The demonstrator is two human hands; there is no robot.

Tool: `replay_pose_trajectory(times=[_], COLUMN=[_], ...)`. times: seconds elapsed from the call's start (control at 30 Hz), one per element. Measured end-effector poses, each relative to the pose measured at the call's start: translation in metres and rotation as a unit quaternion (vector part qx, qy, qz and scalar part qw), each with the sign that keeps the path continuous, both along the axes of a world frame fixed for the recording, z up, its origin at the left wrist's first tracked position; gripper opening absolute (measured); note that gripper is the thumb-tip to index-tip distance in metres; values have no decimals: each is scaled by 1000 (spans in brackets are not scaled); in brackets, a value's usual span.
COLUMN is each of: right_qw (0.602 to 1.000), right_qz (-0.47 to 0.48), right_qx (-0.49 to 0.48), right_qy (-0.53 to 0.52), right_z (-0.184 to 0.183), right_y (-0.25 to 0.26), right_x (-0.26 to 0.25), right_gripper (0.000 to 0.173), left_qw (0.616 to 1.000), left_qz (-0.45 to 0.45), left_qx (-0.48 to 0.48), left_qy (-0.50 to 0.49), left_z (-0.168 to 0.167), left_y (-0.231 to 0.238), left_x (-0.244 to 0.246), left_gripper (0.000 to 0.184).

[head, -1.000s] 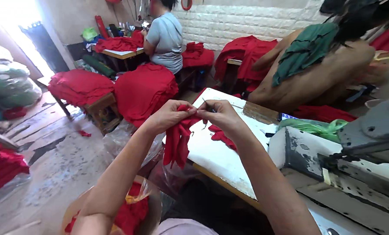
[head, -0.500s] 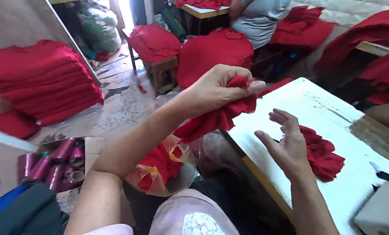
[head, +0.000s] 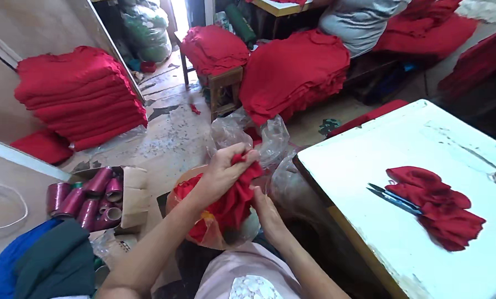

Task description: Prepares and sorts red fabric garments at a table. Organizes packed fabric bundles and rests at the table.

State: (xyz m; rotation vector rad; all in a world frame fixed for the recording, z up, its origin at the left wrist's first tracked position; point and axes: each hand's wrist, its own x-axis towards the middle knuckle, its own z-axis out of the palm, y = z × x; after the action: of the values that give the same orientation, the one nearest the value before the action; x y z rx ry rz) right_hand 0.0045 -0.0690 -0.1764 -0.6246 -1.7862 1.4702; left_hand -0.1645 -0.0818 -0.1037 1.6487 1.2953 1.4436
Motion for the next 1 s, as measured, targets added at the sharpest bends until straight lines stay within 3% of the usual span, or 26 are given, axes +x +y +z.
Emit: replay_pose_trajectory(times=[0.1,0.2,0.23,0.33,0.4,0.47,0.53,0.6,0.67,0.73,0.83,0.93,1.0], right_qw=[971,920,901,892,923,955,981,992,994,994,995,995,995], right_qz=[-61,-4,10,-27,-69,-93,-91,-81,-59,-33,-21,-21,-20], right_qx=[180,208,206,247,212,126,21,-43,-61,-63,-52,-57,-62], right_qy=[-147,-332,-381,-379,-315,-253,-168,-87,-72,-80,-88,-75,-70], right_z=[-28,-29,-27,-32,-26,-21,-18,-13,-10,-8,-8,-7,-6], right_y=[6,8,9,17,23,33,43,47,46,41,34,34,36], right_x=[-7,-8,-9,-9,-9,-7,-5,-5,-6,-9,-15,-16,-15], right_gripper=[27,52,54,22,21,24,25,22,20,22,23,22,22], left_qw=[995,988,985,965,928,906,930,970,961,926,896,879,876], left_qz=[53,76,76,52,32,29,42,73,115,147,201,212,242], left_qx=[-56,-79,-88,-127,-165,-193,-208,-214,-217,-220,-179,-170,-82], left_qy=[-62,-107,-124,-224,-334,-375,-301,-94,131,268,352,393,408], left_z=[-19,-24,-23,-12,-5,-10,-32,-64,-87,-97,-108,-96,-91], left_y=[-21,-35,-38,-45,-45,-40,-29,-18,-9,-1,4,-6,-21], left_x=[-11,-11,-9,4,13,16,9,-9,-26,-33,-39,-40,-32], left_gripper=[22,22,22,21,23,23,18,18,26,27,27,29,28])
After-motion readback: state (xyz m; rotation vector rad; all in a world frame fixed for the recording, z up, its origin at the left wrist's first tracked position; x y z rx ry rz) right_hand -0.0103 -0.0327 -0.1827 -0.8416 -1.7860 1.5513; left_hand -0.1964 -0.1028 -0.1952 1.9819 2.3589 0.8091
